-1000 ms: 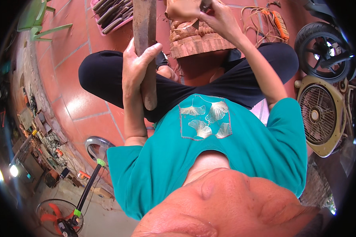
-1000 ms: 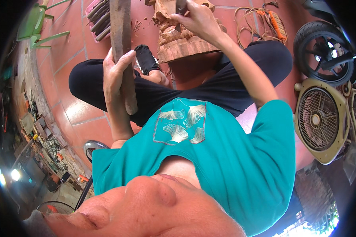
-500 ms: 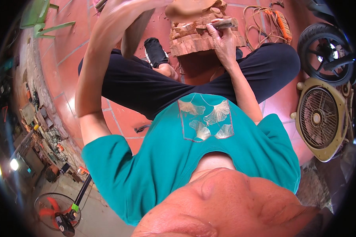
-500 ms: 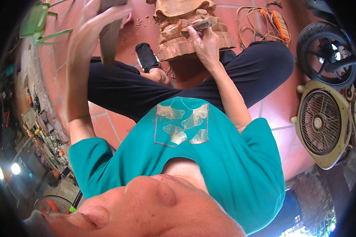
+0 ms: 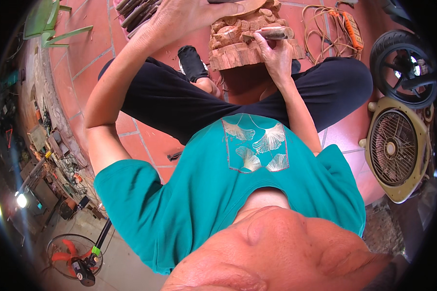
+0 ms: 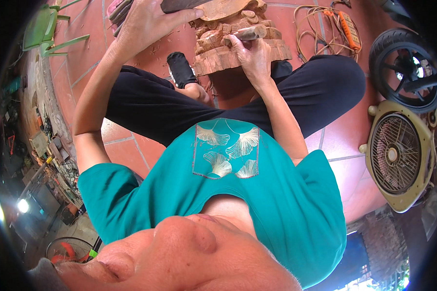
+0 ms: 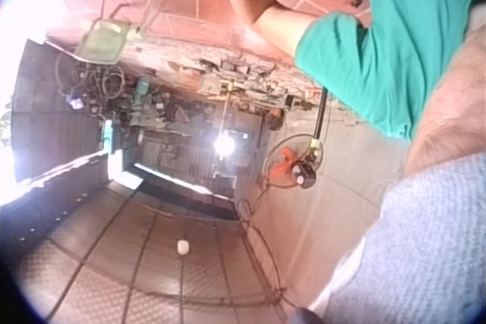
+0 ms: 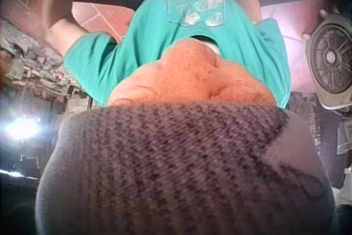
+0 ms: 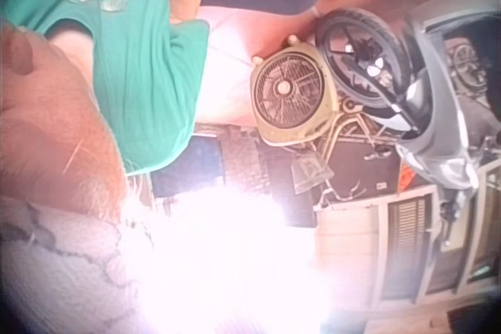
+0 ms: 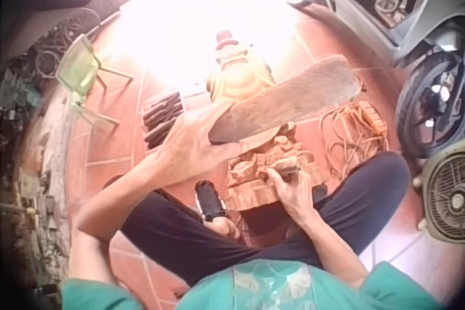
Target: The person sits cross-legged on the floor and carves a wooden block using a chisel and mallet. They repeatedly strike the chisel to shape the wood, occasionally adjusting the block's position.
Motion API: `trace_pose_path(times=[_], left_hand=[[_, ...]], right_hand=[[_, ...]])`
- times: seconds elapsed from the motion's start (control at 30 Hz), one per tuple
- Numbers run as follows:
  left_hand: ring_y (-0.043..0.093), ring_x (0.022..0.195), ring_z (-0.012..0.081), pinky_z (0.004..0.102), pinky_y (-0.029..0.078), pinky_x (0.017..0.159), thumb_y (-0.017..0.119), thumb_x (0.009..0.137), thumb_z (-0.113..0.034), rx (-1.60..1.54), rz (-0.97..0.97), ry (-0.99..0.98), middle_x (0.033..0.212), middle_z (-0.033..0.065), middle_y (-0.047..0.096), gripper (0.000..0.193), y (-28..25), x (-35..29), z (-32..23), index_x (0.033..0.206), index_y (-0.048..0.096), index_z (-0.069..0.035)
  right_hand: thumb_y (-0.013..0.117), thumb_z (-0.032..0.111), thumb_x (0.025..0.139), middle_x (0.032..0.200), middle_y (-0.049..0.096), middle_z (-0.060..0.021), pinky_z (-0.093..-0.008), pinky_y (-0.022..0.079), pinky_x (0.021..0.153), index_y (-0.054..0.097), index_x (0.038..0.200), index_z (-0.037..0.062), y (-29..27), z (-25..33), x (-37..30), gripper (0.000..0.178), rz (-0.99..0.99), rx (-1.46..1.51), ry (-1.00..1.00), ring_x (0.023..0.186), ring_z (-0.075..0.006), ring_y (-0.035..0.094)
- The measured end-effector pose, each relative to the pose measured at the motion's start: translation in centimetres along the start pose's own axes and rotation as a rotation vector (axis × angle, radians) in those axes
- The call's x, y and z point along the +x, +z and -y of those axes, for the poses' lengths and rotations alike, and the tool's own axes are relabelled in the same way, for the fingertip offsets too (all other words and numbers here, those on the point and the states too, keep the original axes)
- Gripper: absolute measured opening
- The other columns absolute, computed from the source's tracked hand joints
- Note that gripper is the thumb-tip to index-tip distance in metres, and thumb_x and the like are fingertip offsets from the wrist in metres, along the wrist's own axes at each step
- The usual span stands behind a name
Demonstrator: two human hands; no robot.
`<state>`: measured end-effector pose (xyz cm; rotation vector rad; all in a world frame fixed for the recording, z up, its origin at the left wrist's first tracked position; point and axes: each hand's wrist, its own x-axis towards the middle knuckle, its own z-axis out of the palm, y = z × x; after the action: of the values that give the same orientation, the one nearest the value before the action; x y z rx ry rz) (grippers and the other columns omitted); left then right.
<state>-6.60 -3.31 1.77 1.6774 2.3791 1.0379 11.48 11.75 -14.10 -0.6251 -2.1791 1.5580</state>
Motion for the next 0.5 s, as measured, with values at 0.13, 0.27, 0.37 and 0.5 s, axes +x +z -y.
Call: trace_pose_path(times=[0.13, 0.27, 0.37, 0.5], left_hand=[[0.070, 0.102, 0.0402, 0.0425, 0.056, 0.085, 0.082, 0.080, -0.021, 0.091, 0.050, 0.108, 0.114, 0.0258, 0.069, 0.064, -0.1, 1.0, -0.5, 0.136, 0.057, -0.001], [0.069, 0.106, 0.0403, 0.0443, 0.056, 0.089, 0.077, 0.085, -0.025, -0.063, 0.140, 0.057, 0.119, 0.0263, 0.068, 0.068, 1.3, 1.1, -1.6, 0.145, 0.051, -0.005], [0.070, 0.102, 0.0398, 0.0453, 0.056, 0.086, 0.074, 0.086, -0.024, -0.073, 0.183, 0.160, 0.121, 0.0253, 0.068, 0.070, 1.8, 0.5, -0.8, 0.149, 0.048, -0.008], [0.070, 0.095, 0.0405, 0.0457, 0.056, 0.081, 0.073, 0.086, -0.022, 0.048, 0.574, -0.018, 0.118, 0.0235, 0.070, 0.074, 1.0, 1.2, -1.0, 0.153, 0.045, -0.011]], right_hand=[[0.080, 0.014, 0.091, 0.086, 0.075, -0.0092, -0.0305, 0.059, 0.071, 0.066, 0.107, 0.0039, 0.7, -1.1, 0.4, 0.023, -0.056, 0.027, -0.150, 0.080, -0.0170, 0.076], [0.080, 0.013, 0.091, 0.086, 0.075, -0.0088, -0.0298, 0.059, 0.071, 0.067, 0.107, 0.0036, 1.0, -1.1, 0.7, 0.022, -0.045, 0.041, -0.140, 0.079, -0.0163, 0.075], [0.080, 0.013, 0.092, 0.087, 0.076, -0.0100, -0.0301, 0.058, 0.070, 0.069, 0.105, 0.0031, 1.1, -0.9, 0.5, 0.020, -0.055, 0.034, -0.130, 0.078, -0.0168, 0.076], [0.079, 0.015, 0.092, 0.087, 0.077, -0.0129, -0.0307, 0.058, 0.070, 0.070, 0.102, 0.0011, 1.0, -1.5, 1.0, 0.019, -0.056, -0.054, -0.133, 0.078, -0.0179, 0.076]])
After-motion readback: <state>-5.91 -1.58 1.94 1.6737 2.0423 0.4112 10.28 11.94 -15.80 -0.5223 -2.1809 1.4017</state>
